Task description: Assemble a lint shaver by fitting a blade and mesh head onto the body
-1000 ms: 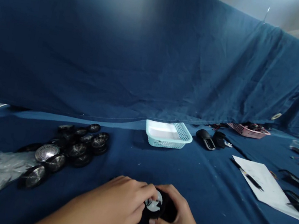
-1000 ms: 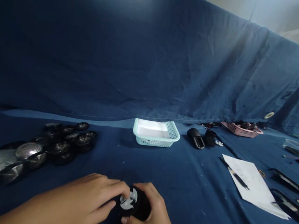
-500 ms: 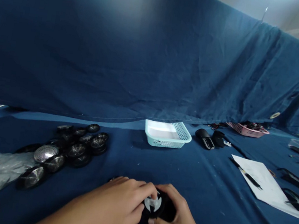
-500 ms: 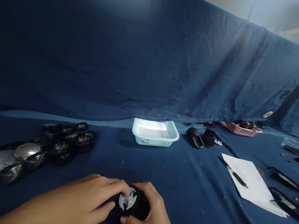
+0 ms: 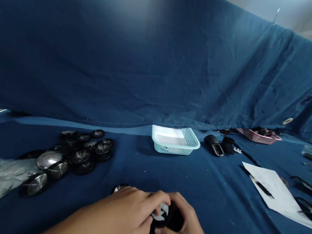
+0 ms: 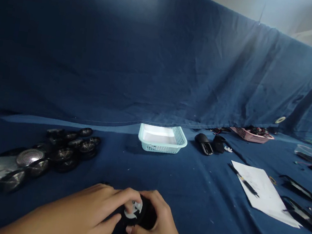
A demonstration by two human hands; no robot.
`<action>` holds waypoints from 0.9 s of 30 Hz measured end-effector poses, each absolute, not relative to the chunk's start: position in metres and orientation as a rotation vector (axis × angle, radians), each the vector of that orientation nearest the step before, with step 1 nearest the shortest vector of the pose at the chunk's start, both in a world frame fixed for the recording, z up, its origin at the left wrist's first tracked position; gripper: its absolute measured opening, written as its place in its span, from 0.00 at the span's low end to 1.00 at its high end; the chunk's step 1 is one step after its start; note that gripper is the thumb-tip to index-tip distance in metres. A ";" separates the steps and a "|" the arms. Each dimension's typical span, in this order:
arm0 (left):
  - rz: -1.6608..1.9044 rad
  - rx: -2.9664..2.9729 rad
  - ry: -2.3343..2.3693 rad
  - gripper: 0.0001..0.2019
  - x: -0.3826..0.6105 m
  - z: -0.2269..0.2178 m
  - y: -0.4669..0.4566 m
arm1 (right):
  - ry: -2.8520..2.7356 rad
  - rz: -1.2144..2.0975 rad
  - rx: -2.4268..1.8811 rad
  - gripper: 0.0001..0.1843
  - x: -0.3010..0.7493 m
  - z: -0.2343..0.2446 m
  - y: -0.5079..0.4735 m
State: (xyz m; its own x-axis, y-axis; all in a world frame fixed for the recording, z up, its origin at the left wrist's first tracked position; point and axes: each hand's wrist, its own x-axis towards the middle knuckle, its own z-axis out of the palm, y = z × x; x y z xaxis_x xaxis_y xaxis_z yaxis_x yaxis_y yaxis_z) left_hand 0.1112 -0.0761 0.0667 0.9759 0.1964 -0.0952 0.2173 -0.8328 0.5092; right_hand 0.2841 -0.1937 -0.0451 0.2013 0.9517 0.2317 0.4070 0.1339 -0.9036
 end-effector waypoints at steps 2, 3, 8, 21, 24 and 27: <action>-0.051 2.591 0.305 0.20 0.110 0.068 -0.075 | -1.377 0.676 -1.459 0.26 0.284 -0.046 -0.194; -0.051 2.600 0.312 0.20 0.109 0.069 -0.075 | -1.377 0.675 -1.462 0.26 0.284 -0.047 -0.194; -0.024 2.657 0.315 0.19 0.106 0.070 -0.075 | -1.383 0.668 -1.460 0.27 0.285 -0.048 -0.193; -0.094 2.740 0.326 0.19 0.109 0.064 -0.072 | -1.365 0.671 -1.482 0.28 0.284 -0.049 -0.193; -0.087 2.706 0.307 0.19 0.111 0.061 -0.074 | -1.377 0.677 -1.476 0.28 0.284 -0.046 -0.193; -0.098 2.674 0.293 0.18 0.111 0.061 -0.076 | -1.387 0.681 -1.468 0.28 0.284 -0.045 -0.193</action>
State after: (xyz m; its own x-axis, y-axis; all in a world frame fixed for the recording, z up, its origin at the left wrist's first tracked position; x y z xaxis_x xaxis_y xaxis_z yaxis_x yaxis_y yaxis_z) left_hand 0.1115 -0.0761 0.0606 0.9750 0.1894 -0.1162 0.2211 -0.8782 0.4242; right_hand 0.2842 -0.1931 -0.0452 0.1948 0.9571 0.2146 0.4160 0.1176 -0.9018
